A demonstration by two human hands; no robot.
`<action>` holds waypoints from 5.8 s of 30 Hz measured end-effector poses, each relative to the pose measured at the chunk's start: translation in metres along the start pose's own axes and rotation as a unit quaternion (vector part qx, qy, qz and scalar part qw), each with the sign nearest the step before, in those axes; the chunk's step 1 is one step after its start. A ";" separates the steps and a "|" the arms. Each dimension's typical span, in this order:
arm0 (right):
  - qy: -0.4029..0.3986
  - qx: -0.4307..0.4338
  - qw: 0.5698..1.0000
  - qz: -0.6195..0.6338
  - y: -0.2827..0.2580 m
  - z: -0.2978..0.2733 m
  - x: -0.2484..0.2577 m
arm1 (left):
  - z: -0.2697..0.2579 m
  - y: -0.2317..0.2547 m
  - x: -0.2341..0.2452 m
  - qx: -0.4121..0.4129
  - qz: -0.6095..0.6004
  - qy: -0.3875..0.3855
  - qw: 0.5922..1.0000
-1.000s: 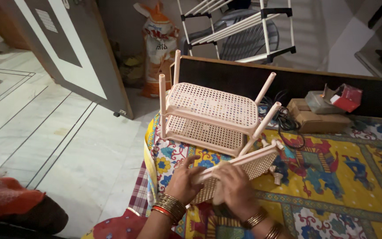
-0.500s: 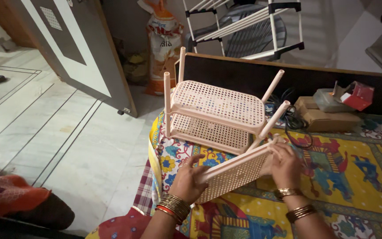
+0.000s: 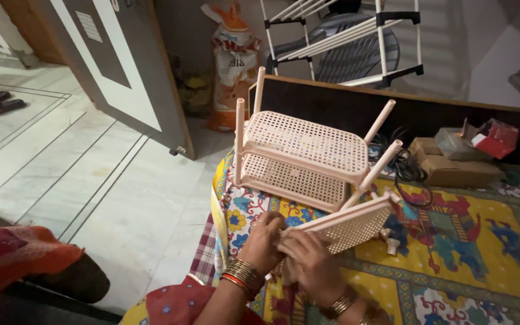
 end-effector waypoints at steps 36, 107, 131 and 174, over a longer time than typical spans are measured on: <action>-0.010 -0.054 0.998 0.001 0.005 0.010 0.013 | -0.022 -0.075 -0.038 0.270 -0.191 -0.016 0.944; 0.278 -0.162 0.944 -0.065 0.072 0.006 0.208 | 0.083 0.058 -0.061 0.263 -0.382 0.196 0.864; 0.228 -0.104 0.968 0.005 0.027 0.015 0.170 | 0.088 0.057 -0.057 0.152 -0.296 0.201 0.921; 0.258 -0.134 0.928 -0.235 0.095 0.008 0.211 | 0.087 0.090 -0.067 0.111 -0.281 0.185 0.935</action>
Point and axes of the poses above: each hand's wrist, its own z-axis towards the middle knuckle, its own x-axis out of the back of the hand, y = z × x, the point moved 8 cm from there along z, towards the middle knuckle, and after that the axes turned 5 degrees about -z, right-handed, at the moved point
